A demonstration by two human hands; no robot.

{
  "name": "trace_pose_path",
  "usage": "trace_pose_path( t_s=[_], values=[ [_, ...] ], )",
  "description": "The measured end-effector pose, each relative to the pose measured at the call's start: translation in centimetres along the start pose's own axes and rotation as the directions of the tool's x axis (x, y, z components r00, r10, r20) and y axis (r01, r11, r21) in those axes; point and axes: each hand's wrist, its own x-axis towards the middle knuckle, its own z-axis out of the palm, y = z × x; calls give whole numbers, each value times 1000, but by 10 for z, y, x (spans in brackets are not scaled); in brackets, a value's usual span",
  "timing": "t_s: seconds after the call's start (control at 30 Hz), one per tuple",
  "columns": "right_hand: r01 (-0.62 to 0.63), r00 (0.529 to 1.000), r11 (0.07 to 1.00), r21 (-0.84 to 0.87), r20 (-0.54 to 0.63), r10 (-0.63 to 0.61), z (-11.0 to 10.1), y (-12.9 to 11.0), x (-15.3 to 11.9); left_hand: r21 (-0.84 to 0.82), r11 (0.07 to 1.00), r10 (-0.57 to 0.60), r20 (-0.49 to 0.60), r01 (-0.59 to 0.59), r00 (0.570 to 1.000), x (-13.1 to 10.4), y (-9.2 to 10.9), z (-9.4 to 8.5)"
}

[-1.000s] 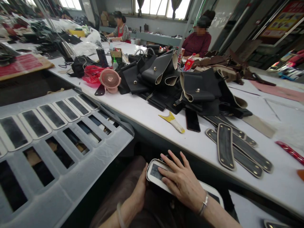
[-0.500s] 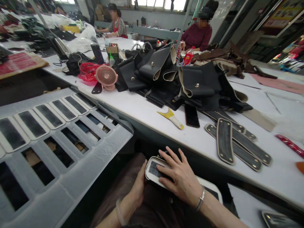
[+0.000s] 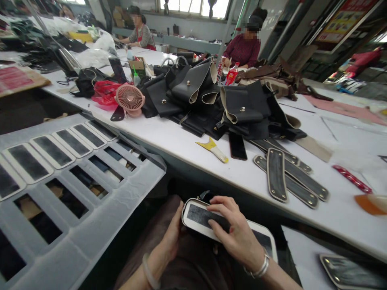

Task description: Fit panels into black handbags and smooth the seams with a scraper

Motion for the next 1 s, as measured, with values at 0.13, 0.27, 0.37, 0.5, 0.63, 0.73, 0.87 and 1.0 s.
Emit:
trace_pose_path(
  t_s=[0.13,0.27,0.37,0.5,0.63,0.73,0.87,1.0],
  values=[
    [75,971,972,-222,-204,-121,-2,-3,-42,28,999,21,61,-23,998,-8,11,0],
    [55,935,886,-461,-288,-207,18,0,-86,59,996,58,190,-70,980,-15,17,-4],
    [-50,927,853,-520,-342,-154,41,0,-111,112,990,59,230,-86,972,-15,19,-8],
    [-251,867,860,-445,-499,-5,60,-4,-127,263,961,35,185,-84,982,-12,17,-11],
    [-357,765,866,-349,-642,57,56,1,-137,339,938,35,123,-75,992,-7,14,-14],
    [-504,563,861,-60,-779,275,48,13,-147,369,925,64,78,-88,995,-2,18,-12],
    [-470,257,617,631,-570,780,41,29,-152,595,731,278,187,-334,942,-2,41,-3],
    [-340,225,362,868,-298,928,35,32,-147,830,117,446,446,-545,776,-10,69,27]
  ],
)
